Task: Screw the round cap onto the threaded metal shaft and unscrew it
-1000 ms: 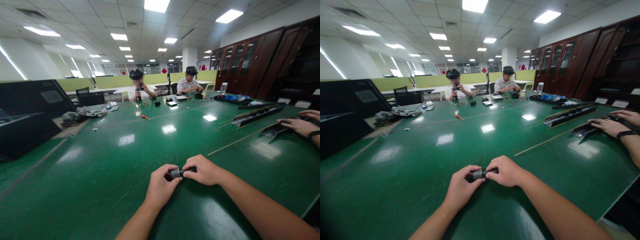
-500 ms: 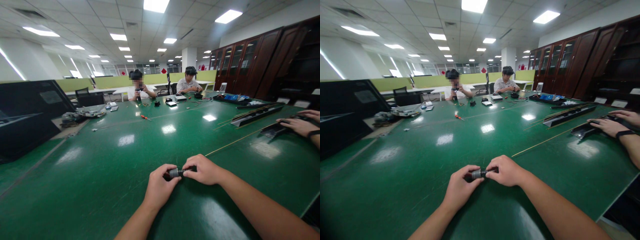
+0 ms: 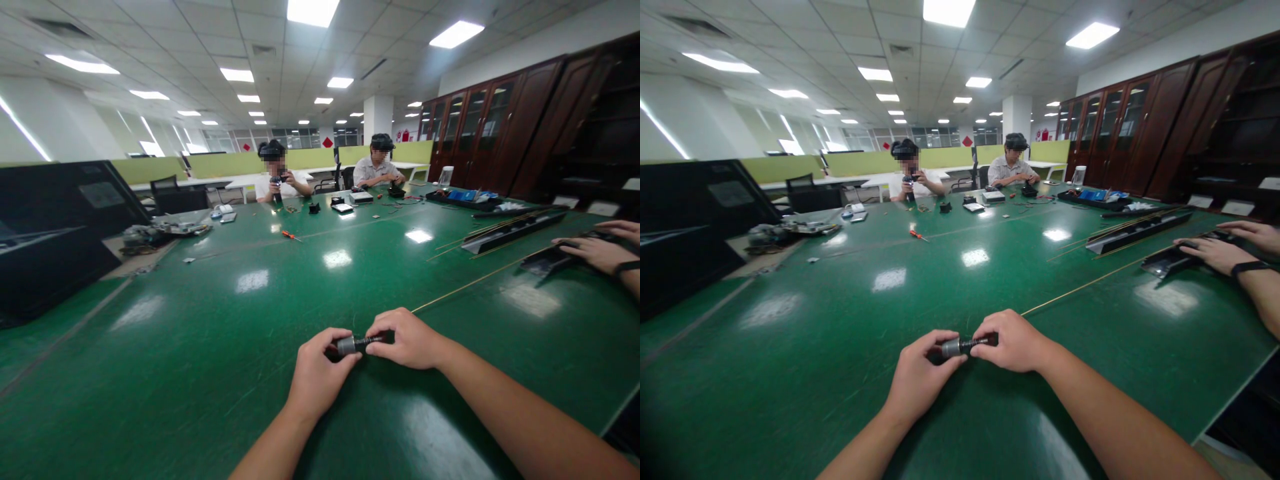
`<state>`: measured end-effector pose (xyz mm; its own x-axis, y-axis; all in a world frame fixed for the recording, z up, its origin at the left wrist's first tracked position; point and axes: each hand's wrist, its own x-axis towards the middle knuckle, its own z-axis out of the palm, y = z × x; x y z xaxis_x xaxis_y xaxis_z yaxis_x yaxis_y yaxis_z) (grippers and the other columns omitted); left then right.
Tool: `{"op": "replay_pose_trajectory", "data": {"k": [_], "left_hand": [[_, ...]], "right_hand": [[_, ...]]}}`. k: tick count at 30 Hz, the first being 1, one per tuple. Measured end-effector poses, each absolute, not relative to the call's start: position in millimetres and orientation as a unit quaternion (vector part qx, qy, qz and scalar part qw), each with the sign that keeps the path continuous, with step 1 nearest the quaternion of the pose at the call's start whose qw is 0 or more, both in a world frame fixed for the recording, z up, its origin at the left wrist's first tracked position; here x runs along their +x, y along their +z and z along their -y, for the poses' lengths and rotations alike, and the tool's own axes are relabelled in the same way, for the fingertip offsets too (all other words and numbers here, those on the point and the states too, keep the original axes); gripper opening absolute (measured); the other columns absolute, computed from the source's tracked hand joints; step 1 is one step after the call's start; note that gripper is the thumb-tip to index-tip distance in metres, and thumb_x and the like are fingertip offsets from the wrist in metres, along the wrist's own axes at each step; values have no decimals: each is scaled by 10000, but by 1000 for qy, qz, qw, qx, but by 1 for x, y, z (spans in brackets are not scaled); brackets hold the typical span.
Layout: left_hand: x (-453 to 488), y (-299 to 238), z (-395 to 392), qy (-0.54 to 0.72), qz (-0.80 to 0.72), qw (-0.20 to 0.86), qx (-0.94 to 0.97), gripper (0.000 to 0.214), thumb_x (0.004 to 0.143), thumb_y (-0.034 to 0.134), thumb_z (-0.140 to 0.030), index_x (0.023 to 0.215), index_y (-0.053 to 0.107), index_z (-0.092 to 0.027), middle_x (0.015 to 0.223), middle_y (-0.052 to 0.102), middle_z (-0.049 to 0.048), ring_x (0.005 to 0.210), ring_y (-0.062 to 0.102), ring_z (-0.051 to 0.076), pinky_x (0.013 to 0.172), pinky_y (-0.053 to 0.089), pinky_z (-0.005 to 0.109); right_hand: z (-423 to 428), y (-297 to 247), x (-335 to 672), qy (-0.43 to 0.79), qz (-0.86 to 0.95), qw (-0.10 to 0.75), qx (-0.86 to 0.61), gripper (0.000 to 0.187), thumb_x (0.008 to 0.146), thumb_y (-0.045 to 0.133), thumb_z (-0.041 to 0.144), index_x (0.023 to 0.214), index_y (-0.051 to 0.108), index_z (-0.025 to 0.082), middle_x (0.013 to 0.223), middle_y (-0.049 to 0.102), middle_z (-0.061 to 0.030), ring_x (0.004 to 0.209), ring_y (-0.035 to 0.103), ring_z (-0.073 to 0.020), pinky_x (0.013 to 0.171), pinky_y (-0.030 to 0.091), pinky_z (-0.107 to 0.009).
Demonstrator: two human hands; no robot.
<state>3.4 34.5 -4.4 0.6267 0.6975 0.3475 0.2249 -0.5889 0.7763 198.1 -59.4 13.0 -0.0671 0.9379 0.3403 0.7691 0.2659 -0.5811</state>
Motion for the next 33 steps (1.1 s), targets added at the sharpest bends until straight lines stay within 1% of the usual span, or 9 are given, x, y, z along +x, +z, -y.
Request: {"op": "replay_pose_trajectory", "data": {"k": [13, 26, 33], "left_hand": [[2, -6, -36, 328, -285, 355, 828, 253, 697, 786, -183, 929, 709, -252, 886, 721, -25, 757, 656, 169, 716, 505, 283], [2, -4, -37, 334, -288, 354, 825, 242, 704, 766, -216, 938, 710, -234, 886, 724, -2, 736, 667, 179, 703, 526, 296], [2, -4, -38, 343, -287, 350, 823, 235, 717, 751, -243, 947, 709, -219, 898, 728, 19, 762, 675, 197, 730, 543, 319]], "right_hand": [[57, 12, 201, 104, 721, 331, -600, 117, 817, 696, 291, 849, 756, 196, 725, 681, -6, 660, 594, -128, 632, 388, -238], [59, 13, 204, 121, 710, 338, -606, 105, 813, 695, 278, 846, 752, 196, 728, 688, -10, 669, 623, -136, 658, 427, -241], [59, 14, 206, 121, 707, 342, -607, 124, 828, 680, 283, 857, 757, 190, 746, 702, -21, 676, 632, -145, 666, 444, -248]]}}
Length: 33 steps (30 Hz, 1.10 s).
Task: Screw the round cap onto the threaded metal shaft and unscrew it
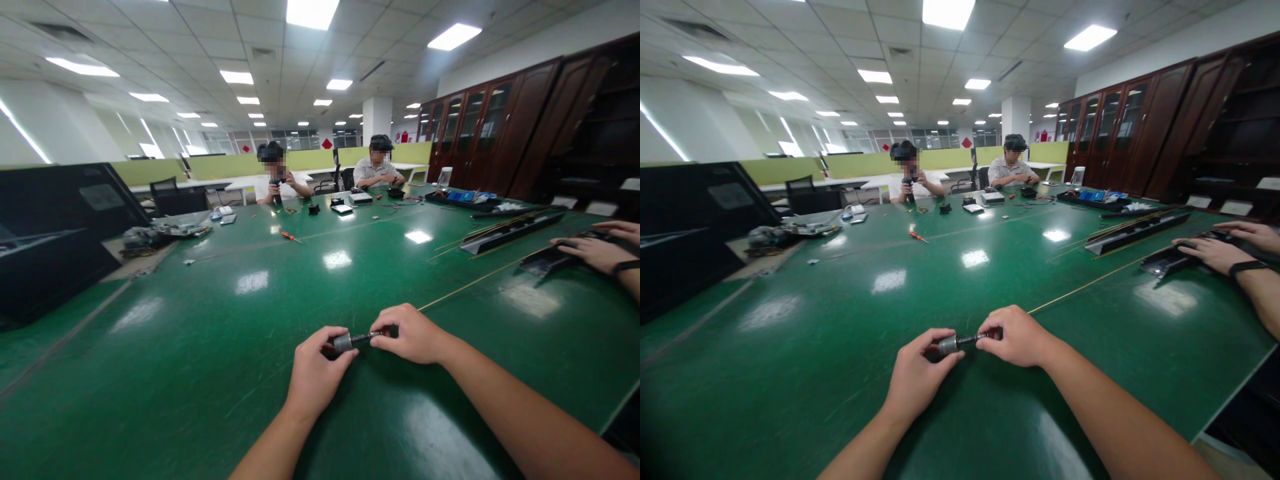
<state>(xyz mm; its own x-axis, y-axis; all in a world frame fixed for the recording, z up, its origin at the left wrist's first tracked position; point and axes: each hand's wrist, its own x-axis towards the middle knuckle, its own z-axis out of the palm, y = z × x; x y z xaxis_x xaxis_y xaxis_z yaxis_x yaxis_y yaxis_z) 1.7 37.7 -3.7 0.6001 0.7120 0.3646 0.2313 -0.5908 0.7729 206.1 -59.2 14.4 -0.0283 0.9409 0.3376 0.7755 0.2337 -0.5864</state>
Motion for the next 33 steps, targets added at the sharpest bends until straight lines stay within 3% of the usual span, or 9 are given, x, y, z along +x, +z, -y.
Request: {"op": "replay_pose_trajectory", "data": {"k": [33], "left_hand": [[1, -4, -39, 344, -301, 349, 818, 258, 715, 763, -258, 965, 710, -223, 900, 728, 14, 741, 670, 190, 716, 545, 316]], "right_hand": [[60, 15, 211, 126, 697, 339, -619, 134, 820, 685, 291, 851, 765, 188, 729, 708, -23, 665, 639, -146, 644, 444, -249]]}}
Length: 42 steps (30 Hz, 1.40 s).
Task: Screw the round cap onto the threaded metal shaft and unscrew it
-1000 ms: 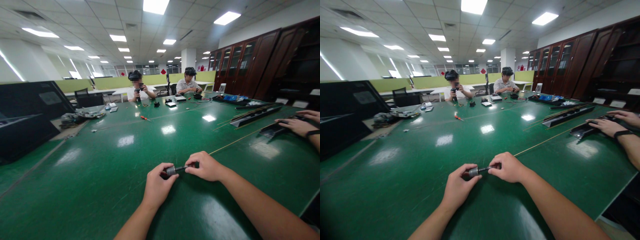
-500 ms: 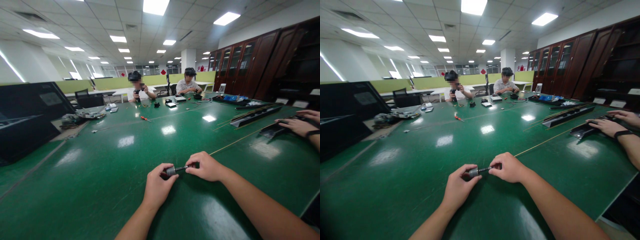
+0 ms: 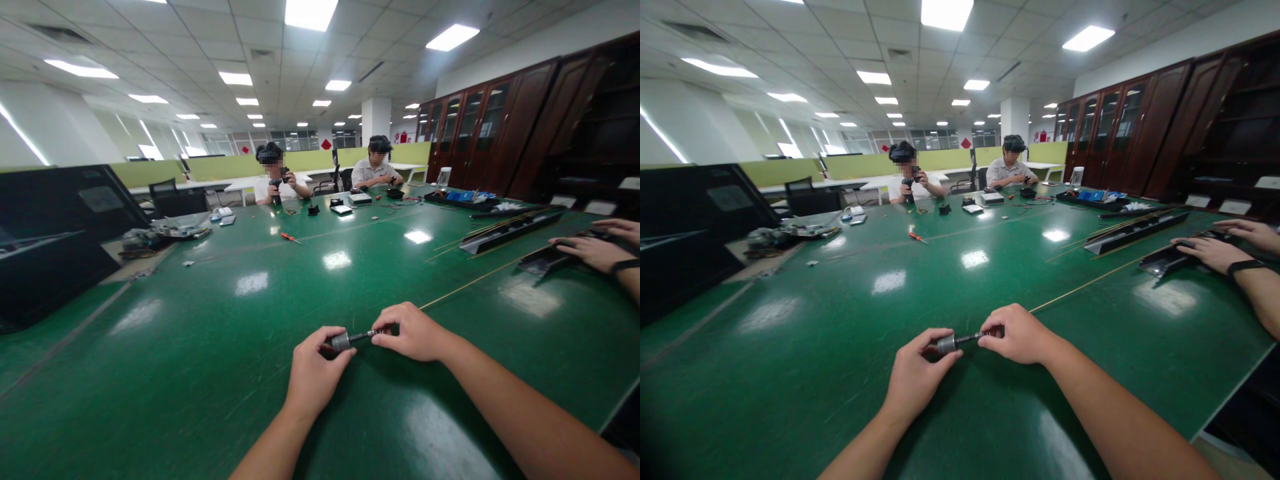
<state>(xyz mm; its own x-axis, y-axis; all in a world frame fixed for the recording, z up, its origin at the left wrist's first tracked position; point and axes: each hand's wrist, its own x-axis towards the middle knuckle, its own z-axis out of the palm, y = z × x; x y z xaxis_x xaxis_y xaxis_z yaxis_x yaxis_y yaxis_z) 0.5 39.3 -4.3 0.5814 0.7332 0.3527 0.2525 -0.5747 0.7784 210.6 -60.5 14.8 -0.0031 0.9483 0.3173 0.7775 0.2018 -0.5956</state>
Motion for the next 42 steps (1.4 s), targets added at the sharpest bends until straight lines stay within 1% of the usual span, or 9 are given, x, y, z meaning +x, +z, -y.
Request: {"op": "replay_pose_trajectory", "data": {"k": [23, 25, 30, 31, 33, 35, 37, 39, 42], "left_hand": [[1, -3, -39, 335, -312, 356, 815, 265, 723, 751, -269, 980, 703, -228, 882, 723, 9, 715, 656, 191, 709, 532, 323], [0, -2, -39, 334, -314, 348, 818, 267, 725, 751, -266, 986, 703, -234, 891, 719, 12, 740, 654, 197, 733, 533, 335], [0, 2, -42, 378, -324, 302, 813, 253, 693, 774, -265, 936, 714, -231, 954, 697, 33, 924, 643, 238, 870, 512, 383], [0, 2, -43, 384, -331, 310, 804, 262, 696, 772, -281, 944, 712, -225, 957, 696, 38, 925, 644, 240, 871, 513, 386], [0, -2, -48, 388, -348, 345, 781, 342, 714, 758, -324, 1032, 699, -214, 981, 701, 48, 919, 654, 239, 881, 513, 390], [0, -7, -54, 386, -359, 385, 758, 476, 729, 748, -376, 1165, 661, -207, 1050, 700, 63, 963, 657, 245, 931, 497, 401], [1, -12, -59, 379, -368, 426, 734, 559, 726, 750, -428, 1224, 636, -200, 1111, 692, 77, 1021, 649, 257, 984, 470, 409], [2, -13, -61, 381, -372, 489, 691, 564, 710, 757, -461, 1186, 647, -178, 1118, 692, 88, 1050, 644, 262, 1005, 461, 399], [-1, -4, -61, 399, -371, 564, 621, 554, 702, 744, -510, 1103, 612, -151, 1078, 697, 103, 1016, 667, 253, 967, 502, 383]], "right_hand": [[62, 19, 213, 113, 694, 339, -625, 119, 814, 689, 283, 828, 763, 191, 719, 705, -17, 656, 634, -146, 632, 437, -248], [62, 20, 213, 115, 695, 337, -625, 119, 816, 688, 283, 830, 763, 192, 725, 707, -17, 661, 637, -147, 635, 439, -250], [64, 25, 218, 107, 688, 353, -624, 138, 843, 665, 292, 839, 753, 186, 752, 715, -21, 692, 643, -151, 685, 454, -259], [64, 26, 220, 103, 683, 362, -627, 154, 860, 646, 298, 850, 751, 185, 775, 721, -26, 715, 647, -155, 692, 454, -260], [64, 27, 223, 101, 670, 376, -632, 193, 895, 601, 312, 871, 745, 185, 830, 731, -35, 771, 654, -164, 696, 450, -260], [62, 26, 225, 105, 665, 382, -633, 223, 917, 567, 322, 880, 740, 185, 862, 735, -40, 804, 656, -169, 701, 445, -260], [60, 22, 226, 115, 666, 382, -630, 231, 917, 563, 328, 878, 738, 183, 855, 734, -41, 802, 655, -170, 710, 444, -263], [58, 18, 225, 126, 660, 386, -633, 212, 893, 593, 332, 879, 739, 178, 839, 731, -44, 780, 652, -170, 700, 451, -262], [56, 13, 223, 143, 647, 394, -637, 182, 842, 649, 322, 872, 741, 168, 809, 724, -47, 730, 646, -166, 658, 459, -254]]}}
